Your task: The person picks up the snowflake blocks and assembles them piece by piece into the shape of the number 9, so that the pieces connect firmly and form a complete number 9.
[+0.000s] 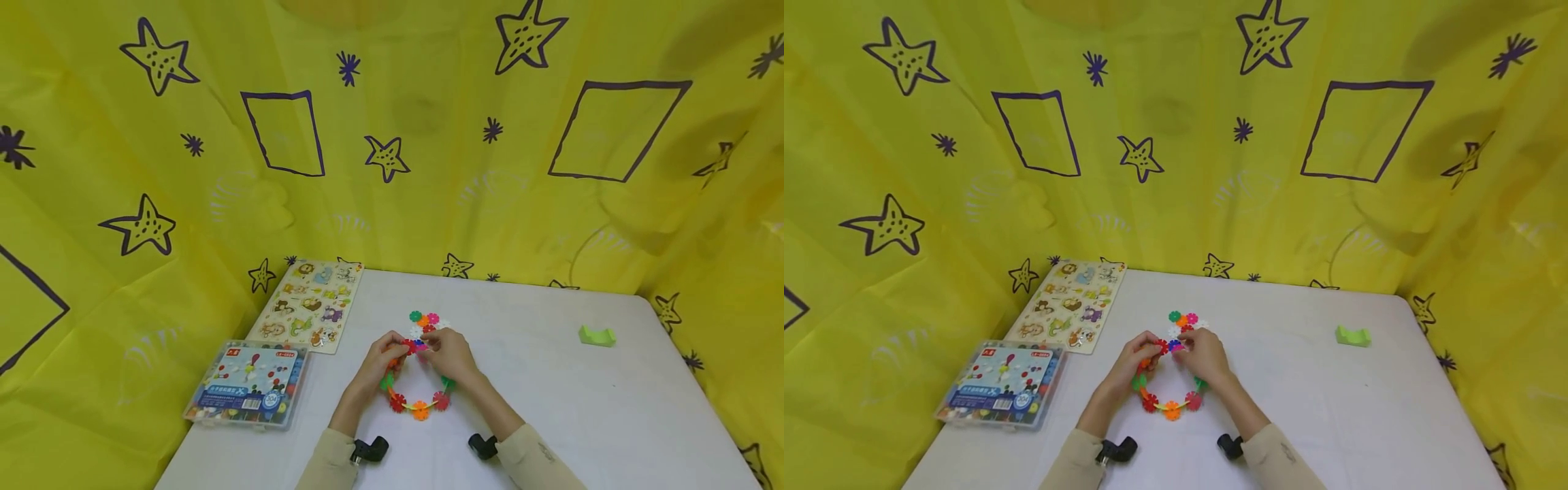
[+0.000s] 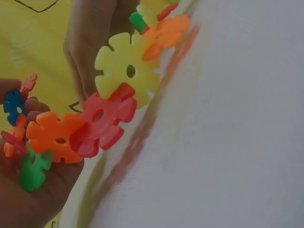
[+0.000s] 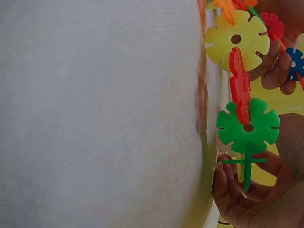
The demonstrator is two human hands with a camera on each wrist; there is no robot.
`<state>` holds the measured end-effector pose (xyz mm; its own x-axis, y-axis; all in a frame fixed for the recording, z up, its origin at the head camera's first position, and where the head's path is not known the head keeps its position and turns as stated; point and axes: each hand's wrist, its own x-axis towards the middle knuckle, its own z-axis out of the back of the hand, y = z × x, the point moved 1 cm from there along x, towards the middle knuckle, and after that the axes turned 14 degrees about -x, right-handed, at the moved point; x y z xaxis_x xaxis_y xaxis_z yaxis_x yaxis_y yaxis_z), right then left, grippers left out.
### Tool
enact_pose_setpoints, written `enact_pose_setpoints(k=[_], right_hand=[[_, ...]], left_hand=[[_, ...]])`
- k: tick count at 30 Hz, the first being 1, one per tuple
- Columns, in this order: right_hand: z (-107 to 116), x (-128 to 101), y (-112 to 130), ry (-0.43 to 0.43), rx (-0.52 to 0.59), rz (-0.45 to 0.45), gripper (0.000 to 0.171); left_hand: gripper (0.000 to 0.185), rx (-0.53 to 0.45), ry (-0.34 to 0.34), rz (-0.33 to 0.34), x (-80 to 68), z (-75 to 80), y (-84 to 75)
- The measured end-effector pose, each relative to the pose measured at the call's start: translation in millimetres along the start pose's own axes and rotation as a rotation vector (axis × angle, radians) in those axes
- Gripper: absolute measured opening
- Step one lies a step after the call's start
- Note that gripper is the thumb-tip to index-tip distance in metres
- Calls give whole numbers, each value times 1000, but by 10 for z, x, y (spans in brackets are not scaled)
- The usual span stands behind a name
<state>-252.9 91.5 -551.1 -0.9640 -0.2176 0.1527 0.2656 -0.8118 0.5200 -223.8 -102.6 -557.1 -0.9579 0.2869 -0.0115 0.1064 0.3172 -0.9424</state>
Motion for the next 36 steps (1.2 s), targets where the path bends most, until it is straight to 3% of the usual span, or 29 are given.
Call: enact_pose_setpoints(k=[6, 14, 23, 28, 36], right_hand=[[-47, 27, 60, 20, -120, 65, 26], [-14, -5, 96, 22, -141, 11, 20], [11, -56, 19, 47, -36, -88, 24], [66, -99, 12, 59, 37, -116, 16], [208, -120, 43, -30, 238, -100, 12]], left_hand=[[22, -8, 12, -2, 12, -12, 14], [26, -7, 13, 0, 24, -27, 26], [20, 5, -10, 9, 34, -34, 34], [16, -9, -22, 28, 38, -30, 39], [20, -24, -35, 49, 40, -17, 62]])
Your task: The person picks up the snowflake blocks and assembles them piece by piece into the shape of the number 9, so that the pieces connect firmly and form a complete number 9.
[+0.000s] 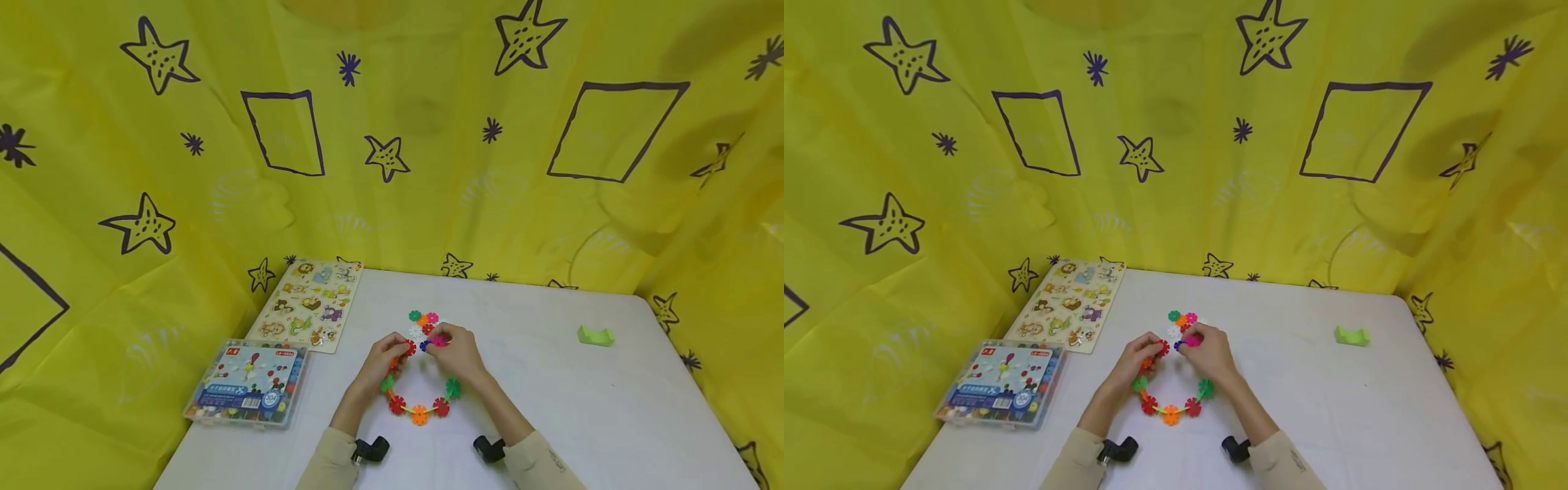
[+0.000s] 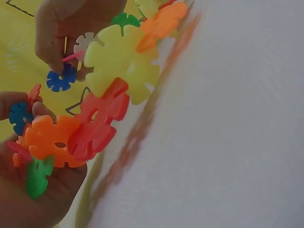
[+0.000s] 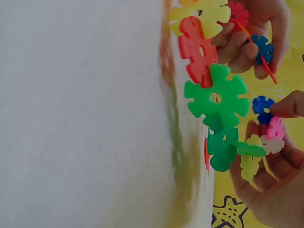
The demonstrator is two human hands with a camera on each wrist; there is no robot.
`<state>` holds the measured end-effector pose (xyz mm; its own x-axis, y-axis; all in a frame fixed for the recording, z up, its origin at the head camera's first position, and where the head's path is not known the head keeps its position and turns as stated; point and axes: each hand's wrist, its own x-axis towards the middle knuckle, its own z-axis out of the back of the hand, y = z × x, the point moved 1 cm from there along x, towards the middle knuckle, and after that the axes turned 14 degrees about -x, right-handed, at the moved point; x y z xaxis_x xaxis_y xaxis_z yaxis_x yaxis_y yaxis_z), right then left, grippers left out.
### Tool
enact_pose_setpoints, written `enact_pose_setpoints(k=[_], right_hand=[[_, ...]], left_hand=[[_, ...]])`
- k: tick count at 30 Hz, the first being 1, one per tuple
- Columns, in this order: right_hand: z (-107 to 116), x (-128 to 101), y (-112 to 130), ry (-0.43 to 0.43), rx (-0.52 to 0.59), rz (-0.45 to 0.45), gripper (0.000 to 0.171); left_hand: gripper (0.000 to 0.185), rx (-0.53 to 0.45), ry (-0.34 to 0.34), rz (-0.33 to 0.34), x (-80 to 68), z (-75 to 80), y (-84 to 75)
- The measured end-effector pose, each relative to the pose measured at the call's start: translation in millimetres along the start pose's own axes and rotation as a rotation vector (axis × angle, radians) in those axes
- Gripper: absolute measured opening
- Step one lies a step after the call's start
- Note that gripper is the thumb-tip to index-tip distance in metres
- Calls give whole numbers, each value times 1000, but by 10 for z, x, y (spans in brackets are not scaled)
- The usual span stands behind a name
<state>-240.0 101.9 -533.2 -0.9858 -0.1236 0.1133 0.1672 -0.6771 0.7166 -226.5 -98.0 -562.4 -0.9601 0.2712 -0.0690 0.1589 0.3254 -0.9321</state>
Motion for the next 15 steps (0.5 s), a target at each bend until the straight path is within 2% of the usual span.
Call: enact_pose_setpoints(k=[6, 12, 15], right_hand=[[49, -21, -4, -39, 140, 120, 15], [31, -54, -35, -25, 189, 274, 13], [19, -65, -38, -35, 195, 318, 11]], left_hand=[[21, -33, -21, 24, -14, -12, -10], [21, -61, -7, 54, -26, -8, -21], [22, -57, 8, 64, -28, -3, -22]])
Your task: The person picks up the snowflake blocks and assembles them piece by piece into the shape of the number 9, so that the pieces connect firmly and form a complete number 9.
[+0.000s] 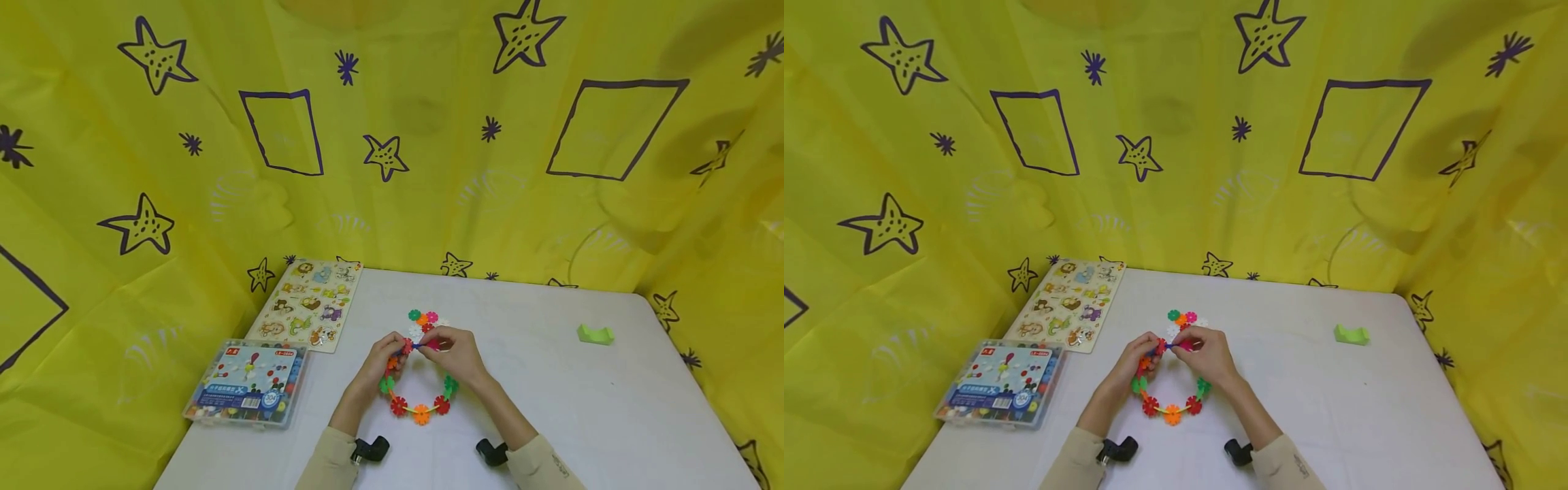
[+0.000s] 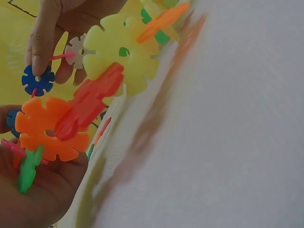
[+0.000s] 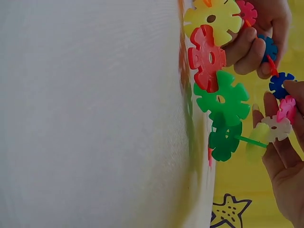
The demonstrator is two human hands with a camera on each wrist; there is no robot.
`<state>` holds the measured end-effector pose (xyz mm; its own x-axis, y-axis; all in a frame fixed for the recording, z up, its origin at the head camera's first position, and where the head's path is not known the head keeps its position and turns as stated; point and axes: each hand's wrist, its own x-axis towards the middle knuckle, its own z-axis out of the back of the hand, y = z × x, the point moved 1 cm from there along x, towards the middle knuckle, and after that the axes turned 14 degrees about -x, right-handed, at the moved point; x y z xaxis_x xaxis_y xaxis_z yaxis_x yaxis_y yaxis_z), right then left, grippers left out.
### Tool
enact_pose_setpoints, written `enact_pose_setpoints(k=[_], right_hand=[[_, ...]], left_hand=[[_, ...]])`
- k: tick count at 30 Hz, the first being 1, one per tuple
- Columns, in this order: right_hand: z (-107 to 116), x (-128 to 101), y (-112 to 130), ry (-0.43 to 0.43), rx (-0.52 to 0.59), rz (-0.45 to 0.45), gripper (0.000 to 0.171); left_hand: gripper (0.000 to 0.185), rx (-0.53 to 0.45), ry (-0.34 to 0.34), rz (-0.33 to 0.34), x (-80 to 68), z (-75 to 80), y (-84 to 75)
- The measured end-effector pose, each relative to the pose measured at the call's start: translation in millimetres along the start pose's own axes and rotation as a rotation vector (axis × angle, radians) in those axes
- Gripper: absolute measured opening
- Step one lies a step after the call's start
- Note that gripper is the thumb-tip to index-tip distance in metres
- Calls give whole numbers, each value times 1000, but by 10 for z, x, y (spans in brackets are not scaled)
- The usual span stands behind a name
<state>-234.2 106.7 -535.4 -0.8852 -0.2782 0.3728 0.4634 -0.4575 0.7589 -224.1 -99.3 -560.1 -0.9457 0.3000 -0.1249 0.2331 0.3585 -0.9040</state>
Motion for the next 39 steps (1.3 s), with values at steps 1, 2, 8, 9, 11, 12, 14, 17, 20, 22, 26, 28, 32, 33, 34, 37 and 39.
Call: enact_pose_setpoints(k=[1, 2, 8, 9, 11, 12, 14, 17, 20, 22, 26, 28, 32, 33, 34, 37, 39], right_hand=[[-2, -1, 4, -3, 2, 6, 12], [-5, -2, 10, -9, 3, 14, 11], [-24, -4, 21, -34, 82, 26, 10], [-27, -4, 16, -30, 107, 22, 10], [-43, 1, 0, -19, 149, 9, 9], [-45, 2, -6, -11, 164, 0, 9], [-45, -1, -28, 0, 165, -12, 9], [-26, -6, -61, 43, 135, -45, 21], [19, -8, -77, 130, 82, -125, 44], [57, 1, -86, 193, 55, -155, 51], [122, 8, -111, 223, 17, -184, 42], [142, -3, -117, 197, 1, -203, 37], [176, -32, -116, 148, -41, -264, 30], [184, -37, -115, 145, -47, -268, 28], [194, -42, -112, 145, -55, -270, 26], [225, -52, -110, 158, -65, -264, 27], [250, -57, -123, 174, -36, -285, 28]], left_hand=[[22, 4, 6, 2, 0, 1, 0], [22, 6, 13, 2, -2, 1, 0], [22, -32, 56, 9, 8, -9, 15], [22, -39, 59, 9, 11, -11, 16], [21, -41, 65, 2, 12, -7, 12], [21, -33, 70, -4, 14, -7, 6], [22, -14, 75, -12, 13, -8, 0], [22, 14, 79, -17, 10, -17, -1], [22, 34, 57, -19, 2, -13, 2], [22, 47, 41, -31, -6, -6, -17], [23, 72, 42, -58, -10, 2, -61], [23, 72, 44, -63, -9, -5, -73], [23, 64, 28, -50, -2, -12, -69], [23, 61, 21, -46, -1, -13, -65], [23, 56, 14, -42, 1, -14, -60], [23, 46, 0, -40, 3, -12, -45], [25, 42, -2, -47, 5, -12, -35]])
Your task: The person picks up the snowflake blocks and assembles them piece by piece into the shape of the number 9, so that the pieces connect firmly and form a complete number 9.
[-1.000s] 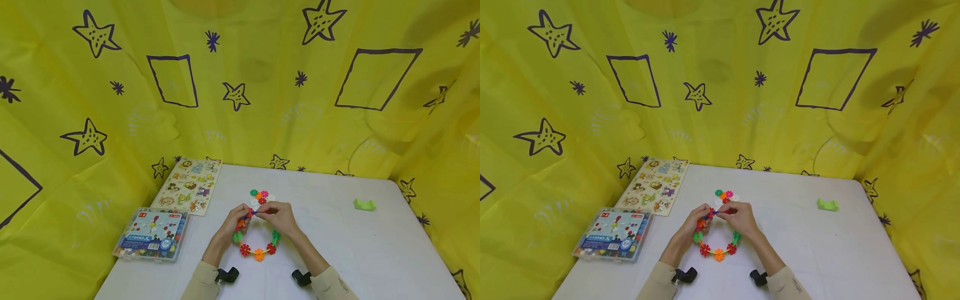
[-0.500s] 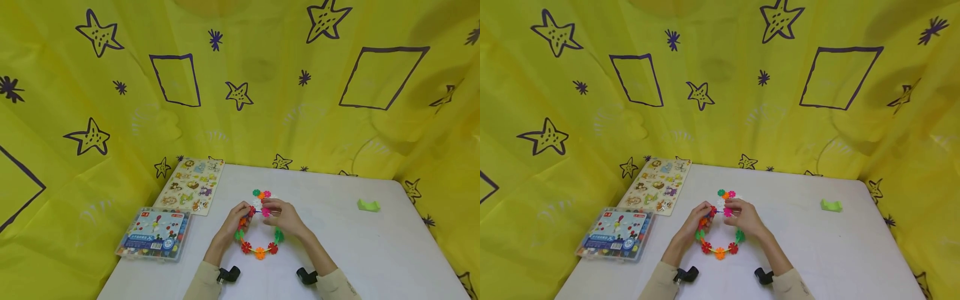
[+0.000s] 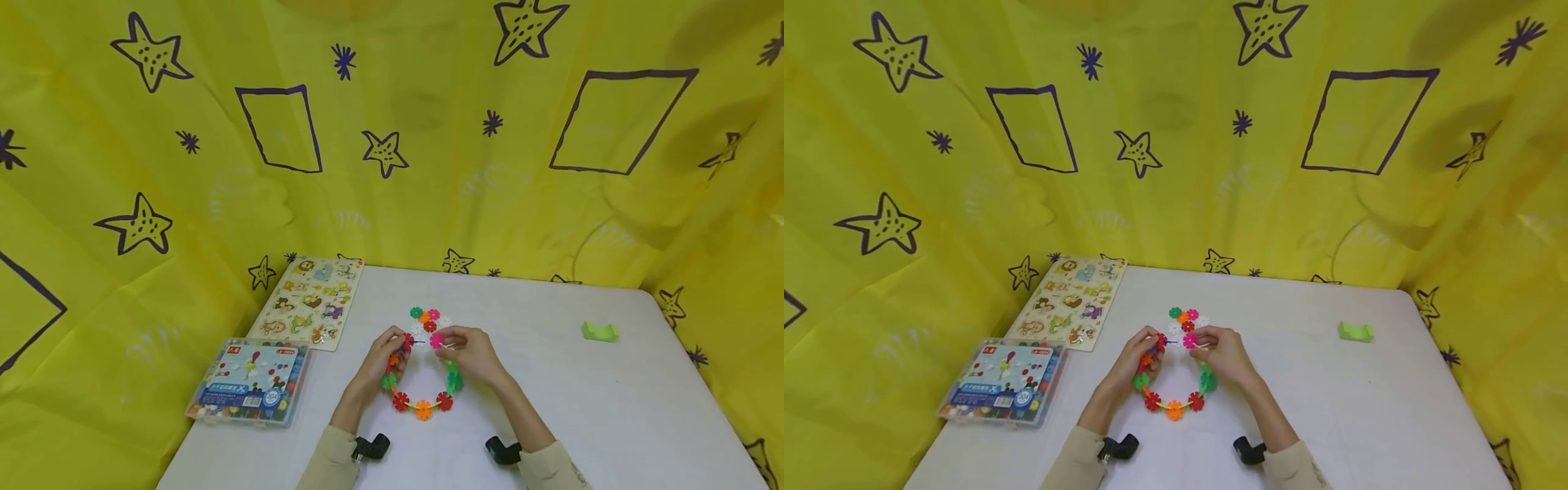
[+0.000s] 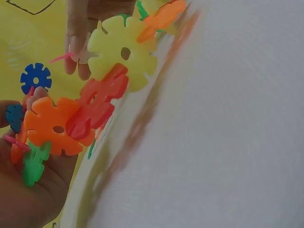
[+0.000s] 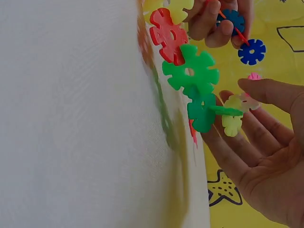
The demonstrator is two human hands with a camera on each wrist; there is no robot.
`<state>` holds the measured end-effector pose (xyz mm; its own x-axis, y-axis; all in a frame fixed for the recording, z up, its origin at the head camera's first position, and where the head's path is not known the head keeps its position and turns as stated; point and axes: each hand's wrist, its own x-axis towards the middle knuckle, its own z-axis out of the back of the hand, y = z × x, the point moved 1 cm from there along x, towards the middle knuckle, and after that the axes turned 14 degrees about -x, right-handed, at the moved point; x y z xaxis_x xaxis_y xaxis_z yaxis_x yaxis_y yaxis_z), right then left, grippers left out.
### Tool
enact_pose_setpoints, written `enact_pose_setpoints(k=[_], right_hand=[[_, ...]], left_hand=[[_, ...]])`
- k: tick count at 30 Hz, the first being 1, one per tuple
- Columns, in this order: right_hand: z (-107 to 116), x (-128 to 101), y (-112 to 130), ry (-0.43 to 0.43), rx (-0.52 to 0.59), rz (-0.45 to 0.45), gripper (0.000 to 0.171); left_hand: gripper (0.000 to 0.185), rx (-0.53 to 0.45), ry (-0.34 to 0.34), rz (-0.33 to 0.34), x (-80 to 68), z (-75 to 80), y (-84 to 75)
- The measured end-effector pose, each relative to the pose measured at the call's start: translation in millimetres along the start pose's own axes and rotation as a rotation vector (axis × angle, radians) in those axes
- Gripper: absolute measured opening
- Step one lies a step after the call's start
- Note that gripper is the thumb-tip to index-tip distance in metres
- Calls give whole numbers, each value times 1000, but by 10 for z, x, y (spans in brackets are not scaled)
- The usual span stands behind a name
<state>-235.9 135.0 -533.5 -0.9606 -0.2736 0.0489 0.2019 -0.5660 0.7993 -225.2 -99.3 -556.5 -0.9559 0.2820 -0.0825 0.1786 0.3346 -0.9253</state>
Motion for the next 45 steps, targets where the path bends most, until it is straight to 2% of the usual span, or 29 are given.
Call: enact_pose_setpoints(k=[4, 7, 13, 18, 22, 27, 32, 40, 45], right_hand=[[53, 6, -32, 57, 109, -41, 29], [87, 9, -49, 75, 148, -27, 24], [108, 2, -31, 49, 111, 47, 22], [88, -4, -21, 35, 93, 59, 22], [88, -12, -9, -19, 61, 53, 14], [78, -20, 9, -77, 76, -5, 12], [39, -19, 47, -80, 138, -44, 16], [-17, -25, 109, -112, 187, -93, 15], [-63, -28, 103, -118, 219, -129, 15]], left_hand=[[29, -23, -6, -10, 4, 7, 8], [30, -49, -8, -4, 5, 5, 11], [23, -38, 3, -14, 11, 1, 21], [22, -35, 5, -23, 5, -10, 19], [23, -47, 2, -11, -1, -23, 16], [24, -39, 1, -27, -5, -34, 13], [22, -36, 8, -51, -5, -47, 9], [19, -61, 7, -31, -11, -68, 10], [18, -71, 37, -46, -16, -60, 33]])
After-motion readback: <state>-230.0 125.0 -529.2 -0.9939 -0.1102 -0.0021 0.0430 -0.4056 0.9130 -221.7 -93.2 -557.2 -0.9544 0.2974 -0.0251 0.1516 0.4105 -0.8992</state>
